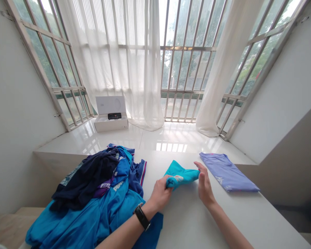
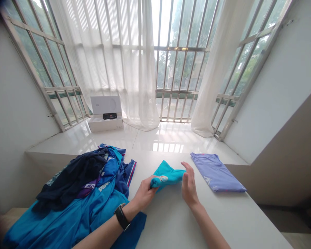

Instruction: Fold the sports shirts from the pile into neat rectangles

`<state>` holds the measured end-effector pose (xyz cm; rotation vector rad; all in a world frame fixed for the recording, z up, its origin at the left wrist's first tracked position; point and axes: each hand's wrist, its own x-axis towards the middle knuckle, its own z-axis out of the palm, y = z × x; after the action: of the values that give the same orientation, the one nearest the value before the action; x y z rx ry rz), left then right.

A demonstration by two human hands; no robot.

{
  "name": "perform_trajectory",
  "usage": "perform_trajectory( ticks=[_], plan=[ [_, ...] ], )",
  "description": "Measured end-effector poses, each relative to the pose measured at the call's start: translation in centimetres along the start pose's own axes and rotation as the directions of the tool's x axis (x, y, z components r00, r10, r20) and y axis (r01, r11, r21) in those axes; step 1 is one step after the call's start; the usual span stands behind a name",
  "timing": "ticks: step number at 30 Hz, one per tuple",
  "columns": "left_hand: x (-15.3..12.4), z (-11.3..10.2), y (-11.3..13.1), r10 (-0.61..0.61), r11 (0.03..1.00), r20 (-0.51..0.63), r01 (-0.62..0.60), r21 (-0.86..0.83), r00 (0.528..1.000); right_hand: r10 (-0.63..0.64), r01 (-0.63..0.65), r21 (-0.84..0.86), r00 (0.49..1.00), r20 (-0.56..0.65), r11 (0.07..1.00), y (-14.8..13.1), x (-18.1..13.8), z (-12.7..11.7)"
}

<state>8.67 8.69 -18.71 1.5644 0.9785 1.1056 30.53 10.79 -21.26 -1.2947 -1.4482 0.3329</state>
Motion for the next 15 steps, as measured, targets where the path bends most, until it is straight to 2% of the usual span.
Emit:
perform_trajectory(
  ticks=[3,7,11,15],
  plan=[
    [0.7,-0.6,0.2,-0.056,0.973,0.003,0.055,-0.224,0.998,-0.012,0.012,0.016,0.999,-0.03,1.0,-0.2,0.0,-0.2],
    [0.8,-1.2,0.4,-0.199,0.869,0.001,0.177,-0.463,0.98,-0.04,0.035,-0.057,0.995,-0.096,0.998,-0.6,0.0,-0.1],
    [0.7,-1.4,0.8,-0.37,0.743,-0.06,0.257,-0.618,0.927,0.103,-0.109,-0.048,0.988,-0.117,0.993,-0.4,-0.1,0.8],
    [0.8,-1.5,1.3,-0.495,0.595,-0.058,0.29,-0.75,0.867,0.272,-0.271,0.074,0.962,-0.006,0.96,0.1,-0.3,1.5]
  ],
)
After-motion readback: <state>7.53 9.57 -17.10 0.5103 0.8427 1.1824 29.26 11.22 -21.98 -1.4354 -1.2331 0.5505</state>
